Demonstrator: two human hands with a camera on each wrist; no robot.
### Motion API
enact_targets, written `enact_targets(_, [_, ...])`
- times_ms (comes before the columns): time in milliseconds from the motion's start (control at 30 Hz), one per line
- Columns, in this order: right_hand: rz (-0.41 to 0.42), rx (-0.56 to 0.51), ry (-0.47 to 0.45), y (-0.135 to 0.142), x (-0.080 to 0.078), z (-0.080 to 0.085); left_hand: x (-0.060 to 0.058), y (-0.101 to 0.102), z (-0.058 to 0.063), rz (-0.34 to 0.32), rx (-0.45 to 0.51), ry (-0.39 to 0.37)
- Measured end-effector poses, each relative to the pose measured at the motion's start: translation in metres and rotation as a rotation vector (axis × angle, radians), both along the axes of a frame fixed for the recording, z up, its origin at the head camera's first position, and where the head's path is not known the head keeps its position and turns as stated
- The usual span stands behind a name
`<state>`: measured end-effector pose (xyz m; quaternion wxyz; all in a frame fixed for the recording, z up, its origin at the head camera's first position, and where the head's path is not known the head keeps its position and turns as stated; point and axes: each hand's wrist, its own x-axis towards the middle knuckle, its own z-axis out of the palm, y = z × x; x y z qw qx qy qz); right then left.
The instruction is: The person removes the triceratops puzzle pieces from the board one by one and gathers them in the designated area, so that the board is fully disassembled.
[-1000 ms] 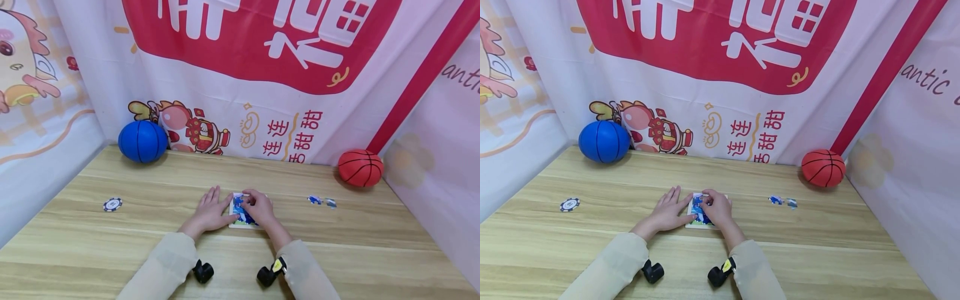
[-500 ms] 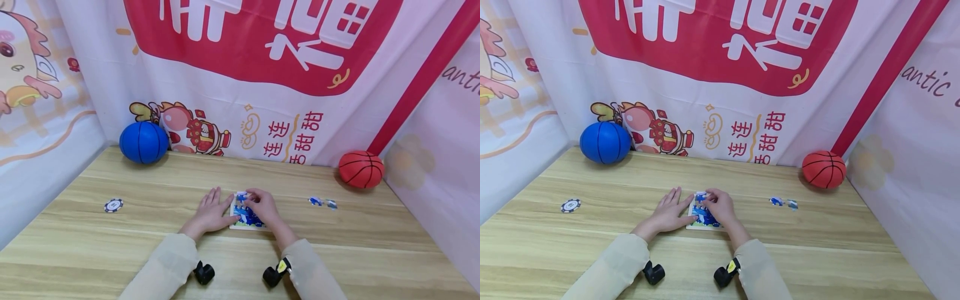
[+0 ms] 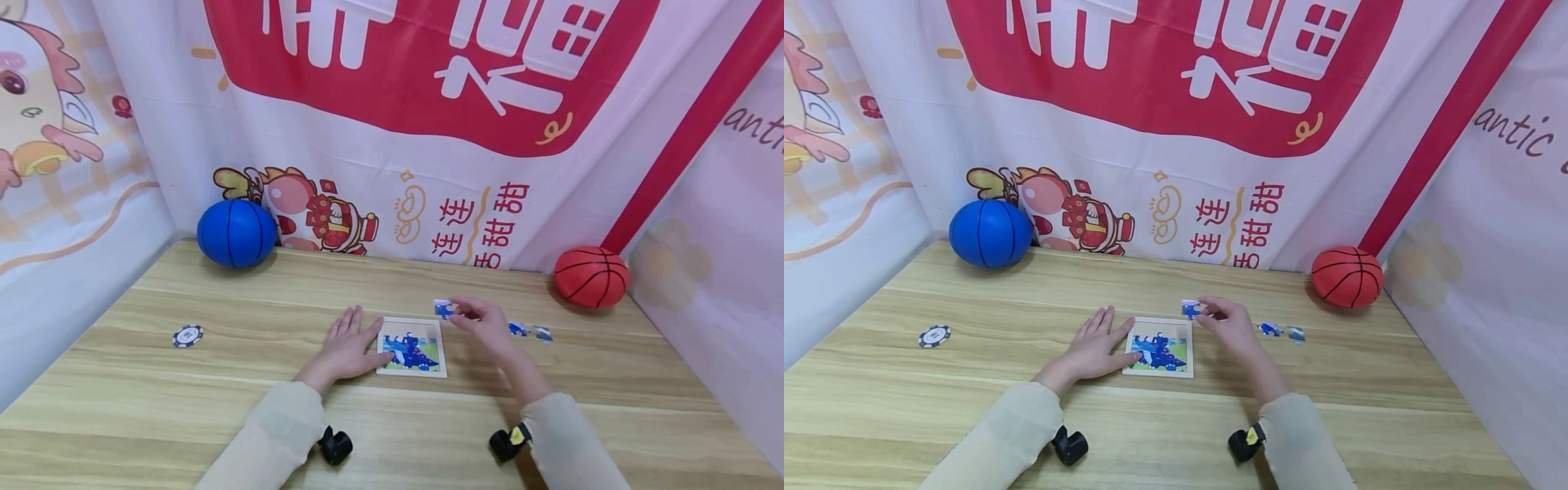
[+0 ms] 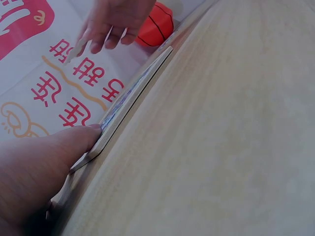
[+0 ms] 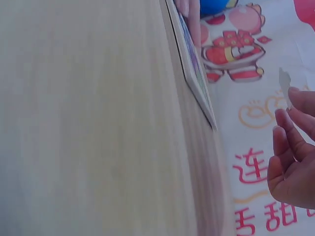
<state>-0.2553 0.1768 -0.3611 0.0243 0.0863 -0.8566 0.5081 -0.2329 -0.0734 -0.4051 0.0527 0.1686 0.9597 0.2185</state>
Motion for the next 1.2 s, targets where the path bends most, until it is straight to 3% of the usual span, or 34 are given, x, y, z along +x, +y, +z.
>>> enact_targets(167, [-0.022,0.056,-0.007,0.027,-0.001,0.004,0.000,0.001,-0.001,0.003,-0.007,-0.002])
enact_targets(333, [-0.064,0.077,0.018,0.051,-0.005,-0.003,0.000,0.001,-0.003,0.002,-0.008,0.004])
enact_targets(500, [-0.079,0.071,0.019,0.073,-0.009,-0.013,0.000,0.001,-0.003,-0.003,-0.006,0.012])
enact_targets(600, [-0.071,0.012,-0.003,0.082,-0.013,-0.020,0.000,0.001,-0.003,0.001,-0.010,0.010])
enact_targets(867, [-0.071,0.077,0.097,0.096,-0.018,-0.035,0.000,0.000,-0.003,0.005,-0.008,0.012])
enact_targets(1000, [-0.073,0.040,0.082,0.098,-0.018,-0.039,0.000,0.000,-0.003,0.007,-0.006,0.011])
enact_targets(1200, [-0.057,0.106,0.087,0.099,-0.021,-0.045,0.000,0.000,-0.002,0.008,-0.009,0.008])
